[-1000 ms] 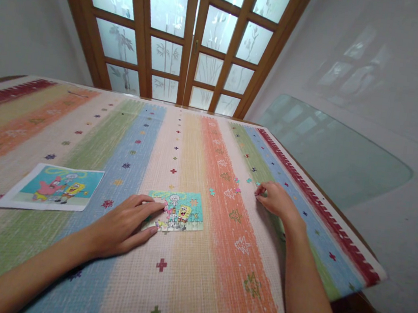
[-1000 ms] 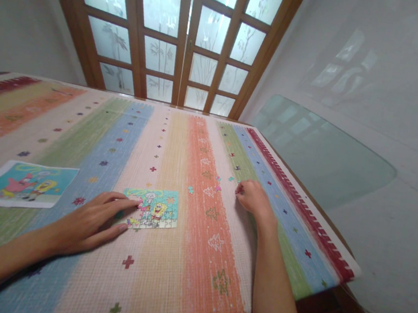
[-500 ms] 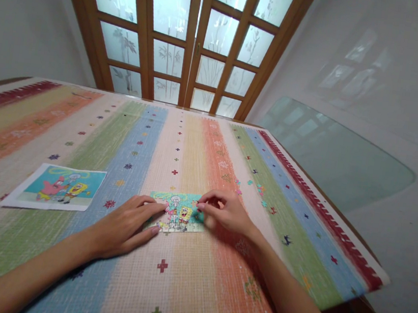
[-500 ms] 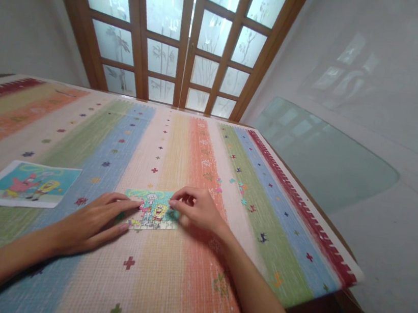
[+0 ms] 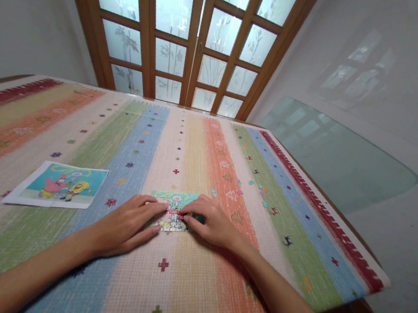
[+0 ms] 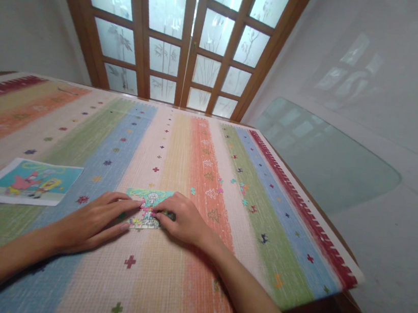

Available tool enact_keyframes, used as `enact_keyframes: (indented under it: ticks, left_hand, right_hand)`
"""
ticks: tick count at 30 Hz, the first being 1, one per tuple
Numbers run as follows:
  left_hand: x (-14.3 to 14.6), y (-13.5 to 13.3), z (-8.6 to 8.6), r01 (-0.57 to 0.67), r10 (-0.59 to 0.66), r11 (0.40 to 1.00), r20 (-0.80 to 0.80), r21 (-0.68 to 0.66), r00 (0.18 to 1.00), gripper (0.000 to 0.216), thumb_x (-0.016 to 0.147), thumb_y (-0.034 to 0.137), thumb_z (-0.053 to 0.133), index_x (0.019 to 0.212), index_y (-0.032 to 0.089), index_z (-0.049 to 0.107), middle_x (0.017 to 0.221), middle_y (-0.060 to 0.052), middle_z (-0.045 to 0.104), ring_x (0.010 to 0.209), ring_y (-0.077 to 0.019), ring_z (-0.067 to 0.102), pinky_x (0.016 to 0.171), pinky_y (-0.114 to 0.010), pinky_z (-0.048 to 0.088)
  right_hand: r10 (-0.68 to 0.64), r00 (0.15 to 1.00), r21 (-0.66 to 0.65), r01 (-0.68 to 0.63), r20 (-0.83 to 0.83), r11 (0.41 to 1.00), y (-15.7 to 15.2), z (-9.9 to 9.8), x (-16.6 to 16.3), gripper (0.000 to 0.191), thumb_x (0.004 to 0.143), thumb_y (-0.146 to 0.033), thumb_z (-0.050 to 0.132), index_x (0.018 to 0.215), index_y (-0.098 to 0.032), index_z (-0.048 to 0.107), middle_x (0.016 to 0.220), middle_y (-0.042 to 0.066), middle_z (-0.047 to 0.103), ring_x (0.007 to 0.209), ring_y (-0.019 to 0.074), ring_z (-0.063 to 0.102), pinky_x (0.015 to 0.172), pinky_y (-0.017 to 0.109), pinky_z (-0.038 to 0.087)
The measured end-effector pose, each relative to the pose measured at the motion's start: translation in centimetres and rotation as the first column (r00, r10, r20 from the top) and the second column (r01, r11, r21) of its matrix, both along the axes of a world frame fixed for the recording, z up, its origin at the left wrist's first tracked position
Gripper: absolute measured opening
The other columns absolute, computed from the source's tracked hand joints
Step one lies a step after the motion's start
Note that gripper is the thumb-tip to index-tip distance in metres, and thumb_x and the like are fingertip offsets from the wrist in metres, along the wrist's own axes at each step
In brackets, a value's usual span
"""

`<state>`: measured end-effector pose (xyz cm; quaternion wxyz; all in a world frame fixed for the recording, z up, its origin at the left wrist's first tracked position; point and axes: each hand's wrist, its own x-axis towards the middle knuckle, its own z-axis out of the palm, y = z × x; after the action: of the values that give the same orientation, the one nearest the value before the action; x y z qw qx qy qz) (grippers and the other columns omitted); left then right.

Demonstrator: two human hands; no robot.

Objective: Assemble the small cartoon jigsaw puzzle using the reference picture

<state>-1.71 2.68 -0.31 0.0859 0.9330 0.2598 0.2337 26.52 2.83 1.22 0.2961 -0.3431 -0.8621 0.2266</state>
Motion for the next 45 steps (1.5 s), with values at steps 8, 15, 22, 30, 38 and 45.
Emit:
enact_keyframes:
  ticks: [8, 15, 22, 30, 38, 45]
  left_hand:
    - [0.1, 0.0, 0.0, 0.007, -0.007, 0.999, 0.002, 0.032, 1.000, 0.040, 0.106, 0.029, 0.048, 0.144, 0.019, 0.048, 0.130, -0.010, 0.065, 0.120, -0.0270, 0.058, 0.103, -0.043, 0.050]
    - [0.0, 0.2, -0.1, 0.055, -0.052, 0.991, -0.026, 0.121, 0.998, 0.031, 0.107, 0.028, 0.046, 0.135, 0.018, 0.058, 0.136, -0.010, 0.066, 0.122, -0.0281, 0.058, 0.103, -0.046, 0.048]
    - [0.0, 0.1, -0.2, 0.052, -0.048, 0.990, -0.033, 0.131, 0.998, 0.030, 0.108, 0.029, 0.046, 0.131, 0.017, 0.061, 0.135, -0.010, 0.067, 0.120, -0.0283, 0.059, 0.101, -0.046, 0.049]
    - [0.0, 0.2, -0.3, 0.048, -0.046, 0.994, -0.015, 0.098, 0.999, 0.032, 0.107, 0.028, 0.048, 0.135, 0.018, 0.059, 0.136, -0.010, 0.066, 0.122, -0.0281, 0.058, 0.104, -0.046, 0.048]
    - [-0.1, 0.1, 0.2, 0.069, -0.064, 0.992, -0.051, 0.109, 0.997, 0.038, 0.103, 0.030, 0.051, 0.139, 0.020, 0.056, 0.139, -0.011, 0.064, 0.123, -0.0300, 0.058, 0.103, -0.048, 0.049]
    - [-0.1, -0.1, 0.5, 0.086, -0.074, 0.987, -0.088, 0.137, 0.993, 0.041, 0.102, 0.032, 0.052, 0.141, 0.021, 0.055, 0.141, -0.013, 0.062, 0.123, -0.0323, 0.058, 0.101, -0.050, 0.049]
  right_hand:
    - [0.097, 0.985, 0.236, -0.129, 0.140, 0.963, -0.1, 0.4, 0.7, 0.022, 0.101, -0.024, 0.054, 0.102, -0.020, 0.075, 0.108, 0.006, 0.078, 0.091, 0.0200, 0.065, 0.089, 0.041, 0.049]
    - [0.148, 0.969, 0.250, -0.196, 0.198, 0.948, -0.5, 0.5, 0.2, 0.023, 0.102, -0.030, 0.055, 0.107, -0.018, 0.074, 0.108, 0.007, 0.078, 0.095, 0.0204, 0.066, 0.092, 0.041, 0.050]
    - [0.190, 0.958, 0.293, -0.249, 0.216, 0.923, -0.6, 0.0, -0.6, 0.026, 0.104, -0.035, 0.055, 0.114, -0.018, 0.071, 0.115, 0.008, 0.077, 0.104, 0.0199, 0.067, 0.095, 0.040, 0.049]
    - [0.171, 0.948, 0.353, -0.262, 0.269, 0.898, -0.6, -0.3, -0.9, 0.029, 0.107, -0.035, 0.048, 0.118, -0.017, 0.068, 0.121, 0.009, 0.075, 0.107, 0.0189, 0.067, 0.096, 0.040, 0.048]
    - [0.153, 0.943, 0.373, -0.261, 0.295, 0.891, -0.7, -0.5, -1.2, 0.028, 0.107, -0.032, 0.049, 0.121, -0.017, 0.067, 0.120, 0.009, 0.075, 0.106, 0.0192, 0.065, 0.096, 0.039, 0.048]
    - [0.142, 0.940, 0.364, -0.255, 0.311, 0.896, -0.8, -0.3, -1.3, 0.029, 0.107, -0.033, 0.047, 0.118, -0.017, 0.069, 0.117, 0.008, 0.075, 0.103, 0.0204, 0.064, 0.096, 0.039, 0.047]
